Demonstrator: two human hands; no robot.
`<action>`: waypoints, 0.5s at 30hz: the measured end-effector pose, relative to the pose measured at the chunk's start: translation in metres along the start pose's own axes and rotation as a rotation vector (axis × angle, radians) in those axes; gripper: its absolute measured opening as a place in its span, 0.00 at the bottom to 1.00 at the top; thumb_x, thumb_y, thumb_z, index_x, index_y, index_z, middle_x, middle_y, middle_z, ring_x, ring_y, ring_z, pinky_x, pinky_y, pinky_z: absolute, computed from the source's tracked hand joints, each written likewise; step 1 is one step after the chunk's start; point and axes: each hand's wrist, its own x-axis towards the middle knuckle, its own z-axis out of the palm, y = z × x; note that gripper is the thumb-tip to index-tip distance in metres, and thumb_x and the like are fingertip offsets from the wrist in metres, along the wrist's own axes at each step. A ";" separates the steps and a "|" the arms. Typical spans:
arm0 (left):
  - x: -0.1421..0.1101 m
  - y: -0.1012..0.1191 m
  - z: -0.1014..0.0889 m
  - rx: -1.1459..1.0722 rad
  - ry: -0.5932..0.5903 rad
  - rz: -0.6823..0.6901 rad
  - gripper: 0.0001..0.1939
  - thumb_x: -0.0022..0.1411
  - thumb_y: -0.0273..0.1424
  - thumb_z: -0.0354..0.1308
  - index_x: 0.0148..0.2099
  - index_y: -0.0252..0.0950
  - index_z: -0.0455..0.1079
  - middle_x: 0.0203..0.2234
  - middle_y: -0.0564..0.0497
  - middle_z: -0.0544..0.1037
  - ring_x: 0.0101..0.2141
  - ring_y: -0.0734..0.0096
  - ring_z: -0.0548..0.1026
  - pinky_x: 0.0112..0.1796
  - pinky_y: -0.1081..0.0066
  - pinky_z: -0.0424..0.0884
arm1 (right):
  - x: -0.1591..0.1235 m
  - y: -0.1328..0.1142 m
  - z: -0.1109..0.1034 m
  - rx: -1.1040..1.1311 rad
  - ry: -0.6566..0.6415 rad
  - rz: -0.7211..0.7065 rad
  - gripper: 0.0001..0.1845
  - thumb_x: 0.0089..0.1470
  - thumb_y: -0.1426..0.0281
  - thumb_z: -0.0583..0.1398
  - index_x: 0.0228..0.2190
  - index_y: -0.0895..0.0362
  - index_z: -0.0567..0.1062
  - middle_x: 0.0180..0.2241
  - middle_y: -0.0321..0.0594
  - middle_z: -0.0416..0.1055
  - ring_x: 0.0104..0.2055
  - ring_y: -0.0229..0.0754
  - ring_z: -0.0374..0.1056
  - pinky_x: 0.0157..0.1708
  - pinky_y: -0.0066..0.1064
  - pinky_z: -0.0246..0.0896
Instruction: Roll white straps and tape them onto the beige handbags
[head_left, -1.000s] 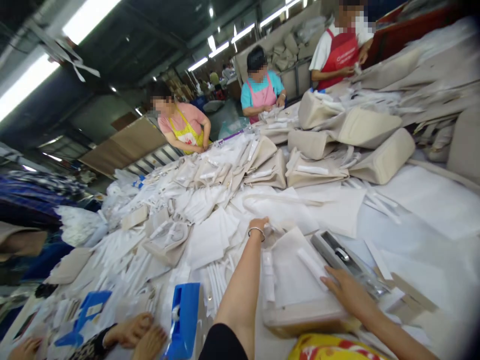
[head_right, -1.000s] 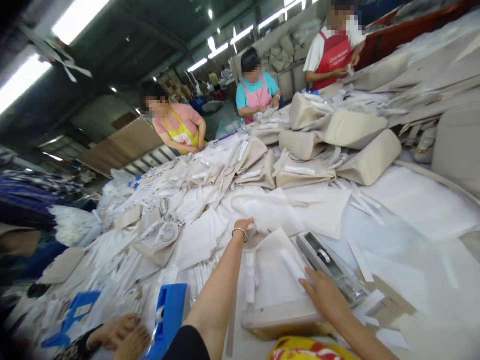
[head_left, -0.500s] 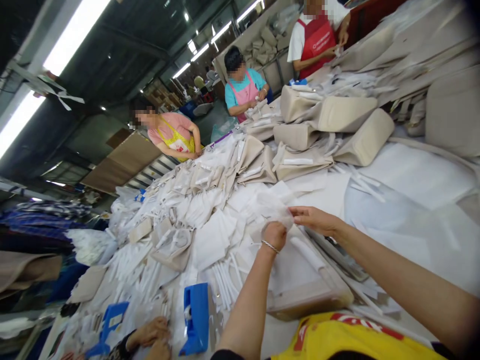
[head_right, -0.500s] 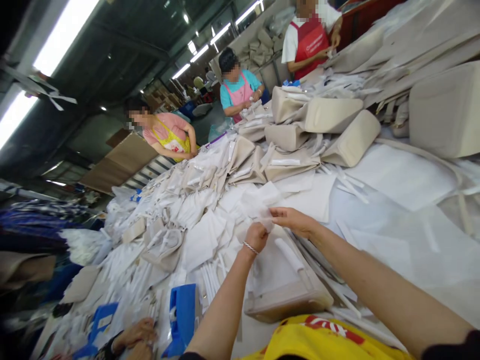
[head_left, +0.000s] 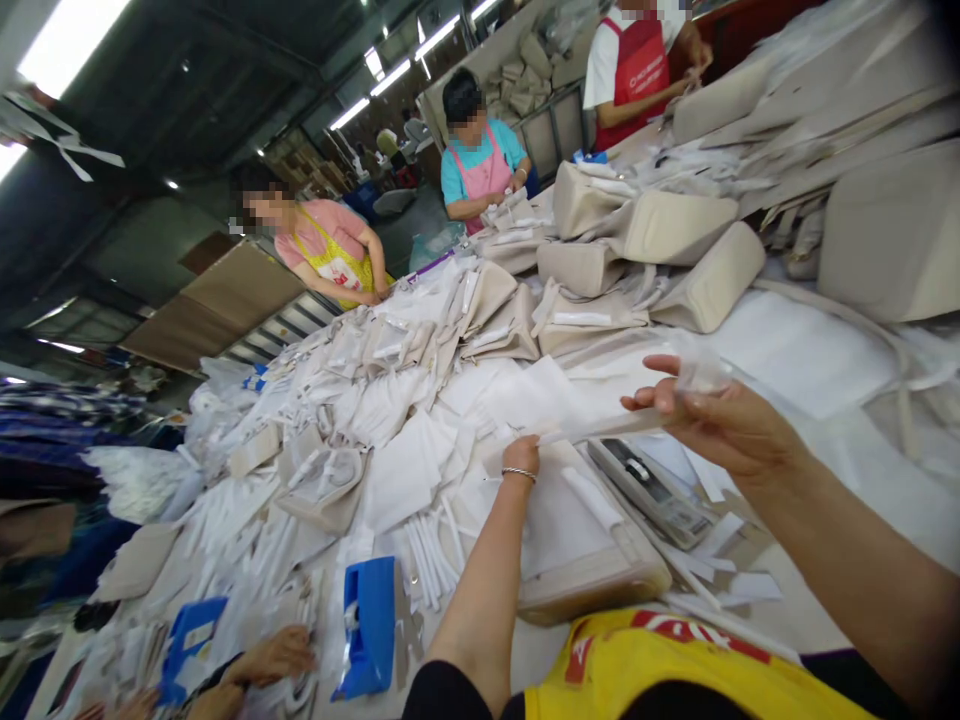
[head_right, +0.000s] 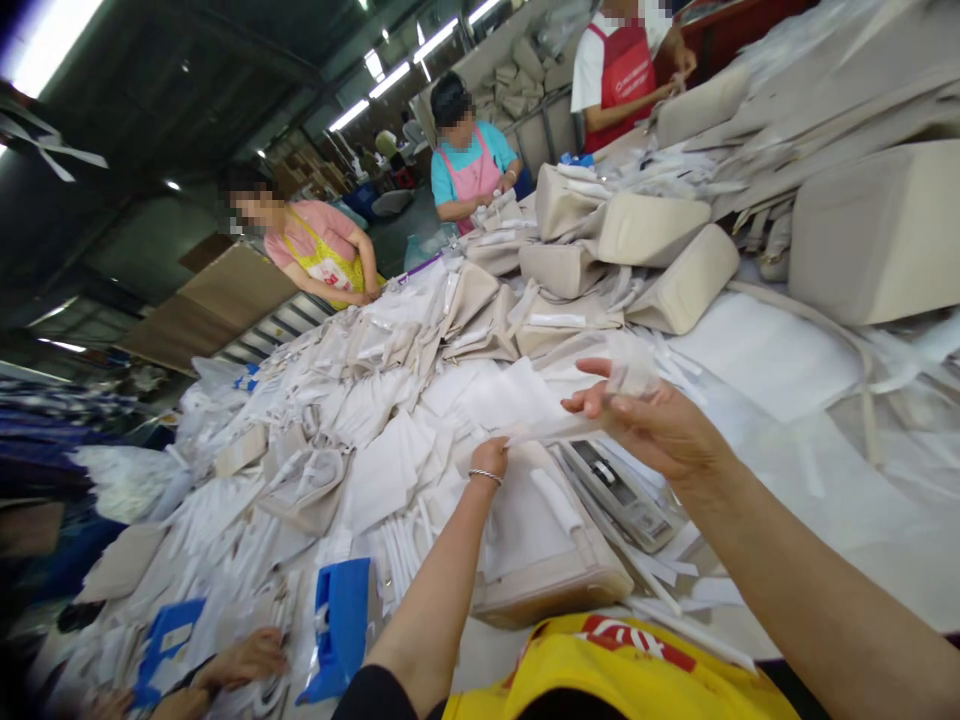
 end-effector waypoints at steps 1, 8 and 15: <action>0.003 0.001 0.000 0.030 -0.001 -0.015 0.09 0.50 0.25 0.49 0.30 0.38 0.70 0.28 0.45 0.72 0.39 0.59 0.66 0.47 0.60 0.55 | -0.003 -0.012 -0.004 -0.029 0.030 -0.053 0.22 0.39 0.65 0.62 0.40 0.49 0.67 0.23 0.33 0.68 0.39 0.45 0.65 0.50 0.45 0.51; 0.006 0.016 -0.004 0.215 -0.042 -0.011 0.09 0.51 0.27 0.48 0.31 0.37 0.70 0.30 0.41 0.73 0.38 0.54 0.68 0.42 0.57 0.58 | -0.036 -0.073 -0.042 -0.263 0.235 -0.308 0.17 0.43 0.59 0.58 0.38 0.47 0.68 0.27 0.35 0.70 0.37 0.47 0.66 0.47 0.48 0.55; 0.018 0.027 -0.020 0.624 -0.202 0.021 0.16 0.56 0.30 0.41 0.39 0.34 0.68 0.37 0.39 0.73 0.40 0.59 0.70 0.39 0.64 0.63 | -0.061 -0.079 -0.080 -0.332 0.331 -0.303 0.17 0.46 0.58 0.55 0.39 0.49 0.67 0.37 0.38 0.71 0.45 0.47 0.63 0.48 0.47 0.53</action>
